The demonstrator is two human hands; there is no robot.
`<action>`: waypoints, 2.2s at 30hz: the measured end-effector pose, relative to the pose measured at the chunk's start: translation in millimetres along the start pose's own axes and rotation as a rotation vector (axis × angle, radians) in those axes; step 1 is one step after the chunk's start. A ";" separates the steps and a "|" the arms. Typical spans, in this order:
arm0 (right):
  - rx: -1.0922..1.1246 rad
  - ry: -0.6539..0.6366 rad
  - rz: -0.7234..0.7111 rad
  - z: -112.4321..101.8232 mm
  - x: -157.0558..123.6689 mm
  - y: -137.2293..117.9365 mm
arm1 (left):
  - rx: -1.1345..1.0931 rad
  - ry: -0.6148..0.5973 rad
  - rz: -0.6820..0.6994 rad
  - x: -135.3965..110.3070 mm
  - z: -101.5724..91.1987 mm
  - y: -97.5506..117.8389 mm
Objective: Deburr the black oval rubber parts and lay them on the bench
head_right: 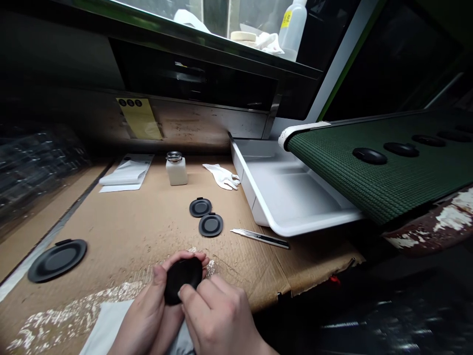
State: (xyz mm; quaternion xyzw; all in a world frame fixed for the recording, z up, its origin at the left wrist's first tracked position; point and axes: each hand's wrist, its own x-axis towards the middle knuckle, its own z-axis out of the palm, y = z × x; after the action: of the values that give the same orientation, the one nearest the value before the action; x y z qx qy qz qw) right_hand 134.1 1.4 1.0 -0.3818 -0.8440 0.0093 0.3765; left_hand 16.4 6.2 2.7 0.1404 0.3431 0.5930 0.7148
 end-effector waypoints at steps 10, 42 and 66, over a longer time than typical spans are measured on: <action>0.022 -0.019 0.006 -0.8 4.1 -2.1 | -0.011 -0.017 -0.018 0.6 -2.2 1.1; -0.061 0.005 -0.131 -18.5 29.3 36.6 | -0.085 -0.013 -0.116 5.0 -5.2 5.0; -0.005 0.165 0.274 -40.2 -25.5 75.9 | -0.154 -0.013 -0.183 2.0 -3.5 8.6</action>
State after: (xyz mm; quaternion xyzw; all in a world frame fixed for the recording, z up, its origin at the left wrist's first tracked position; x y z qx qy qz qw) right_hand 219.1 27.6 -9.3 -0.4938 -0.7503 0.0273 0.4387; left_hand 7.8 9.6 4.7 0.0569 0.3031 0.5491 0.7768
